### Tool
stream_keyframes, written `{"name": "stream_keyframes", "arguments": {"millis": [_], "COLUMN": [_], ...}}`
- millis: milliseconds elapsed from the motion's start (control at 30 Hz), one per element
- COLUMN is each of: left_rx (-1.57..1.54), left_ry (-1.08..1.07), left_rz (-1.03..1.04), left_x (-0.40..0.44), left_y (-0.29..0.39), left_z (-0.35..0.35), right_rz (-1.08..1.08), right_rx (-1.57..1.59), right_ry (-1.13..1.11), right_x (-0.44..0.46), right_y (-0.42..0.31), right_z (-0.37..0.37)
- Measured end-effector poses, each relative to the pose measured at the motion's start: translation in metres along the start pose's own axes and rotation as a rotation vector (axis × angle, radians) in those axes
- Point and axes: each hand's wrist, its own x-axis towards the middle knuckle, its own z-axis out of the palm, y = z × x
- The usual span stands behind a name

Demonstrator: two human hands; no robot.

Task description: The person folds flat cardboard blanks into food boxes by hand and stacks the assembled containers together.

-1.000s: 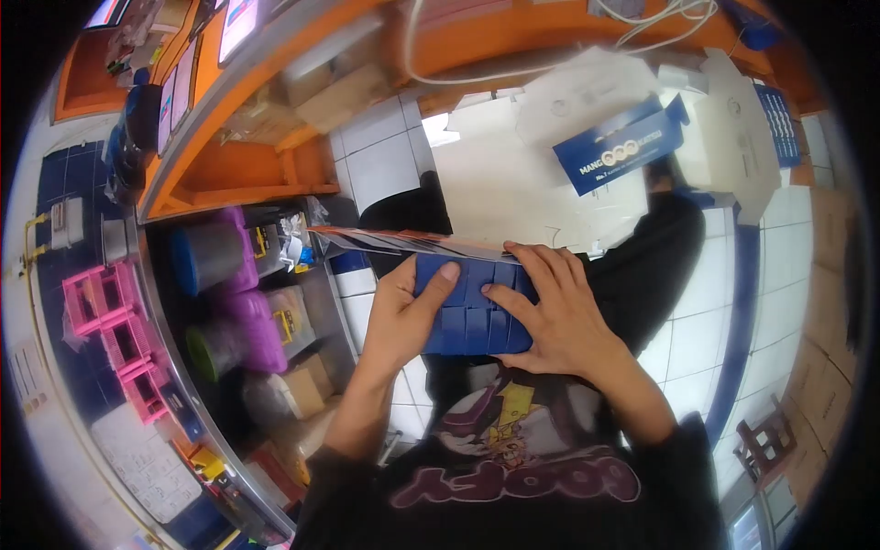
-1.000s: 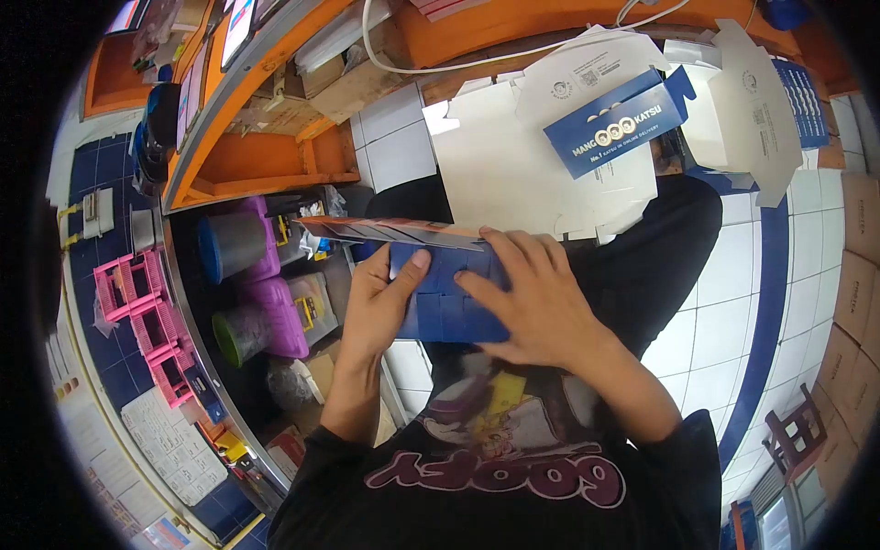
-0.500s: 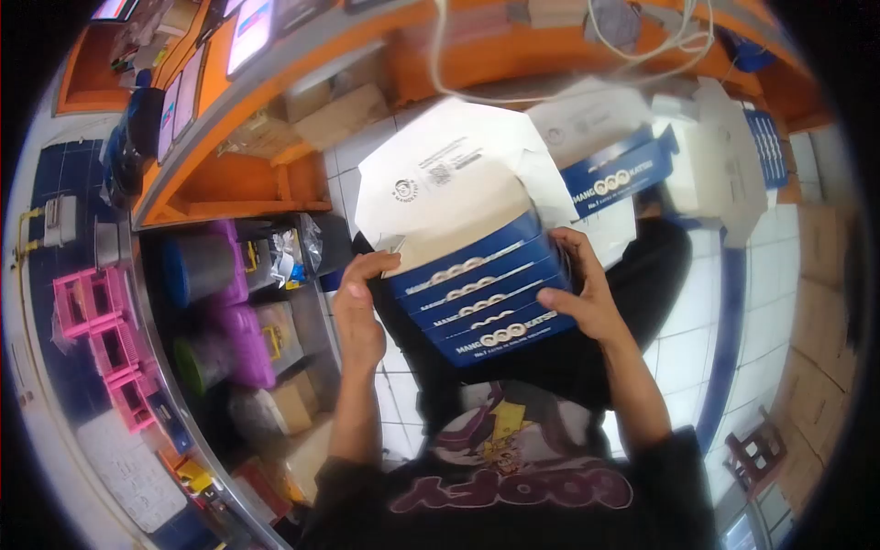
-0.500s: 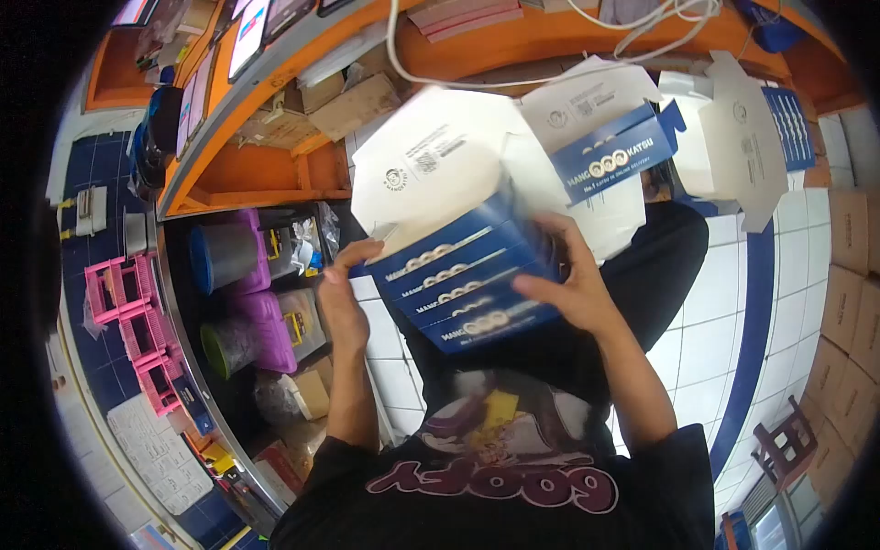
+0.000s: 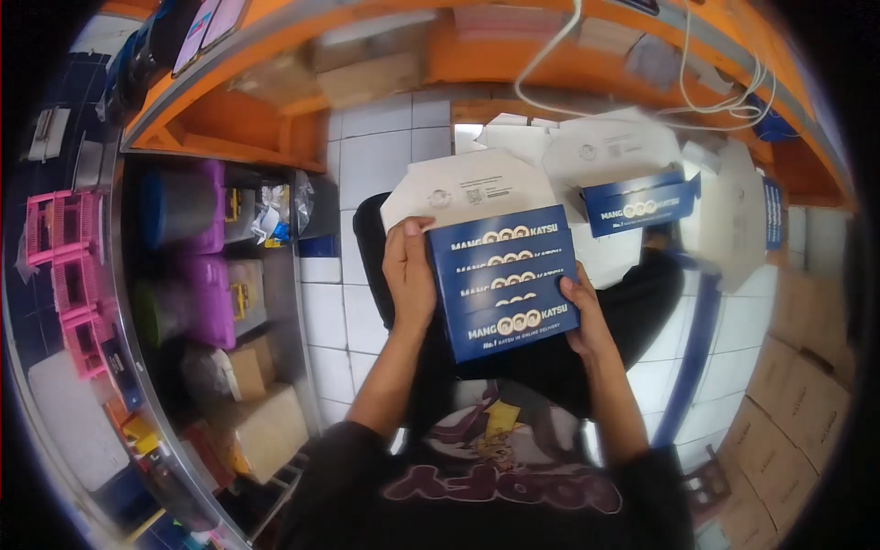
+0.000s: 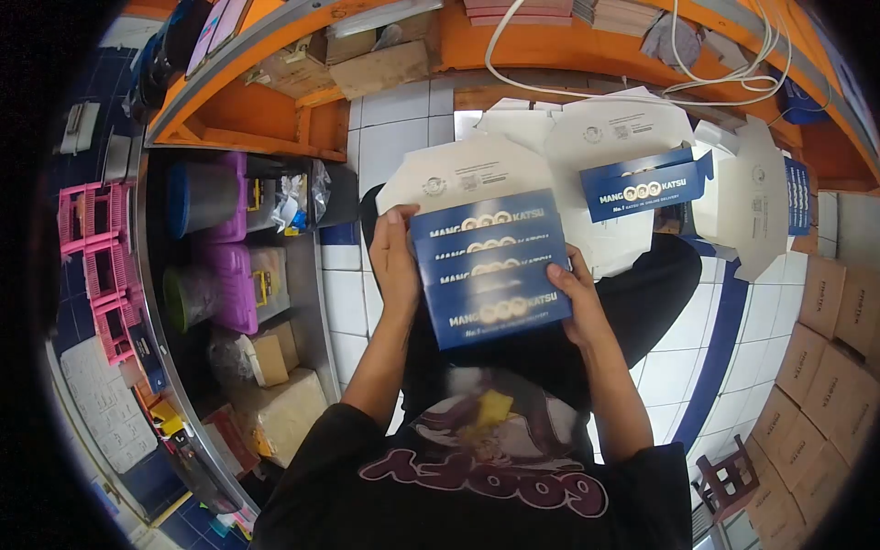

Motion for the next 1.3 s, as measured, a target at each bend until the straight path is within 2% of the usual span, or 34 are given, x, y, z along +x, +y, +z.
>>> {"name": "stream_keyframes", "arguments": {"millis": [67, 100, 167, 200, 233, 267, 333, 367, 400, 433, 467, 600, 733, 900, 1000, 1067, 1133, 1167, 1200, 1300], "left_rx": [-0.032, -0.083, -0.323, -0.123, 0.065, 0.058, 0.222, 0.279, 0.278, 0.407, 0.536, 0.612, 0.685, 0.639, 0.549, -0.243, -0.633, -0.639, -0.646, -0.553], "left_ry": [0.035, -0.074, -0.283, -0.367, -0.396, -0.400, -0.364, -0.343, -0.355, -0.400, -0.440, -0.420, -0.406, -0.383, -0.376, -0.267, -0.215, -0.226, -0.237, -0.236], "left_rz": [-0.075, -0.247, -0.437, -0.279, -0.322, -0.318, -0.338, -0.302, -0.308, -0.324, -0.338, -0.327, -0.444, -0.470, -0.496, -0.708, -0.716, -0.685, -0.651, -0.724], "left_x": [-0.001, -0.006, -0.006, -0.015, -0.016, -0.013, -0.004, 0.003, 0.009, 0.015, 0.020, 0.030, 0.039, 0.039, 0.026, 0.004, -0.014, -0.021, -0.025, -0.031], "left_y": [-0.006, 0.001, -0.012, -0.031, -0.032, -0.034, -0.041, -0.045, -0.043, -0.033, -0.023, -0.014, -0.007, -0.008, -0.016, -0.037, -0.008, -0.010, -0.012, 0.018], "left_z": [0.013, 0.014, 0.018, 0.031, 0.038, 0.041, 0.043, 0.044, 0.046, 0.048, 0.050, 0.059, 0.066, 0.067, 0.062, 0.053, 0.039, 0.027, 0.015, -0.013], "right_rz": [-0.091, -0.134, -0.146, -0.147, -0.142, -0.147, -0.129, -0.126, -0.107, -0.084, -0.075, 0.039, 0.011, 0.027, -0.044, -0.138, -0.164, -0.150, -0.152, -0.378], "right_rx": [-0.051, -0.053, -0.170, -0.276, -0.417, -0.422, -0.720, -0.722, -0.934, -1.144, -1.144, -1.256, -1.269, -1.261, -1.239, -1.179, -1.168, -1.180, -1.177, -1.204], "right_ry": [0.074, 0.096, 0.128, 0.153, 0.145, 0.150, 0.222, 0.233, 0.351, 0.467, 0.473, 0.557, 0.523, 0.503, 0.508, 0.449, 0.378, 0.290, 0.299, -0.063], "right_x": [0.008, 0.009, 0.019, 0.024, 0.027, 0.032, 0.041, 0.046, 0.049, 0.053, 0.057, 0.068, 0.065, 0.064, 0.059, 0.048, 0.026, 0.013, 0.001, -0.026], "right_y": [-0.002, -0.006, -0.003, -0.002, -0.006, -0.008, -0.018, -0.022, -0.032, -0.039, -0.041, -0.045, -0.057, -0.062, -0.050, -0.034, -0.029, -0.033, -0.037, -0.043], "right_z": [-0.007, -0.007, -0.018, -0.024, -0.028, -0.031, -0.029, -0.028, -0.011, 0.000, 0.002, 0.004, 0.020, 0.027, 0.011, -0.001, 0.006, 0.009, 0.010, 0.009]}}
